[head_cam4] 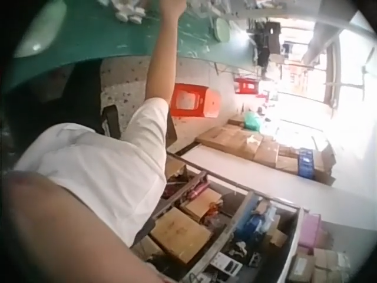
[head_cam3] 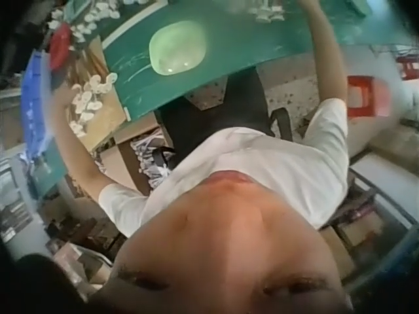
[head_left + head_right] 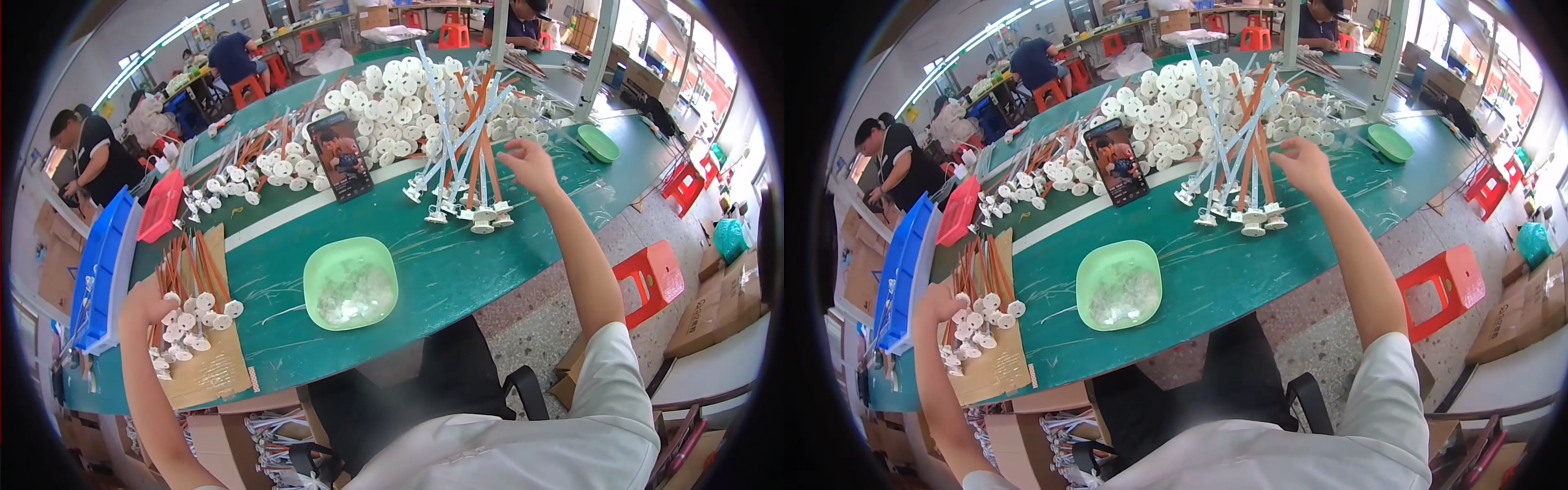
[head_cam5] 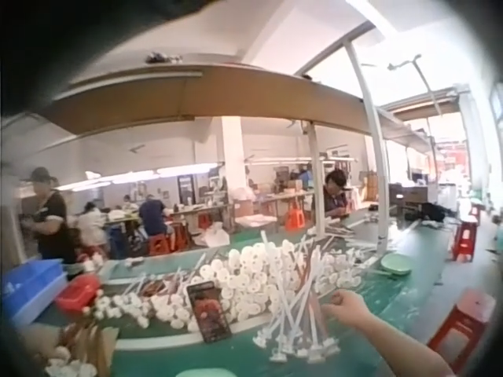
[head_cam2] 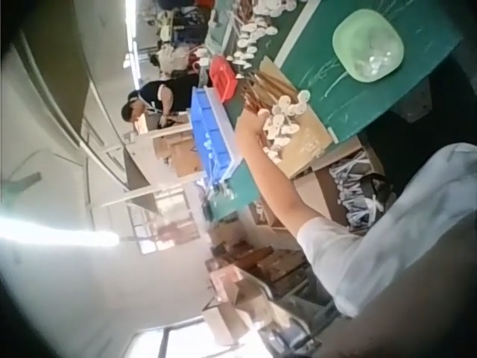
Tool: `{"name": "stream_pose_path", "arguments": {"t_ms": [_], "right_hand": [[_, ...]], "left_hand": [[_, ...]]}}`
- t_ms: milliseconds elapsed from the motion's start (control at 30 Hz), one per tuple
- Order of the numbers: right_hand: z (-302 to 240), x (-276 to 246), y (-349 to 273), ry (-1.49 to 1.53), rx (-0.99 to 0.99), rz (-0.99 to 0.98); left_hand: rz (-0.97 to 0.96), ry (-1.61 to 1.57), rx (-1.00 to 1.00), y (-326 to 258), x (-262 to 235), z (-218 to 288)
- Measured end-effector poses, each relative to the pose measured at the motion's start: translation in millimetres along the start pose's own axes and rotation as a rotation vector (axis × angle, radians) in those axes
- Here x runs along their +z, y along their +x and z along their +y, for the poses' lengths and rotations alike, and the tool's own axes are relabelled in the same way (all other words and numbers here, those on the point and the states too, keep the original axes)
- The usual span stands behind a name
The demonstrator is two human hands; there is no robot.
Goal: Assembling LED light strips into plastic bases with small attachment components at a workbench.
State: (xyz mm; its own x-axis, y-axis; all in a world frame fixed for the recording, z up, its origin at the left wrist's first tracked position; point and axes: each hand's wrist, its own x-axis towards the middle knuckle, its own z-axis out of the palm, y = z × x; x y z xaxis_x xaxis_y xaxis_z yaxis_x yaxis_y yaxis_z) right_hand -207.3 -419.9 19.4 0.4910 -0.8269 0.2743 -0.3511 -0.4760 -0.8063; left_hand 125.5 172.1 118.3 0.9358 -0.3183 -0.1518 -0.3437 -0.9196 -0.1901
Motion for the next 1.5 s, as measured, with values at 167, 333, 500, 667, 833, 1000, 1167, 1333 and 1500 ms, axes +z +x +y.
{"name": "stream_pose_path", "arguments": {"t_ms": [167, 333, 500, 667, 833, 1000, 1167, 1333, 1500], "right_hand": [[1, 6, -3, 0.257, 0.246, -0.340], [10, -10, -17, 0.295, 0.143, -0.111], [11, -10, -16, 0.235, 0.091, 0.090], [-1, -4, -8, -0.197, -0.184, 0.331], [-13, -33, 14, -0.354, -0.272, 0.415], [-77, -43, -8, -0.304, -0.459, 0.438], [-95, -30, -8, 0.450, -0.228, -0.061], [-154, 51, -80, 0.485, -0.209, -0.368], [-185, 100, -107, 0.598, -0.235, -0.541]], "left_hand": [[0.077, 0.081, 0.000, -15, 4, 6], [0.368, 0.178, 0.072, -38, 11, -1], [0.635, 0.039, 0.314, -49, 4, 34], [0.810, -0.198, 0.630, -64, 6, 81], [0.753, -0.331, 0.761, -69, 15, 126], [0.750, -0.479, 1.032, -76, 15, 161], [0.599, -0.610, 1.091, -66, 25, 178], [0.404, -0.932, 1.070, -84, 25, 218], [0.402, -0.830, 1.165, -83, 32, 241]]}}
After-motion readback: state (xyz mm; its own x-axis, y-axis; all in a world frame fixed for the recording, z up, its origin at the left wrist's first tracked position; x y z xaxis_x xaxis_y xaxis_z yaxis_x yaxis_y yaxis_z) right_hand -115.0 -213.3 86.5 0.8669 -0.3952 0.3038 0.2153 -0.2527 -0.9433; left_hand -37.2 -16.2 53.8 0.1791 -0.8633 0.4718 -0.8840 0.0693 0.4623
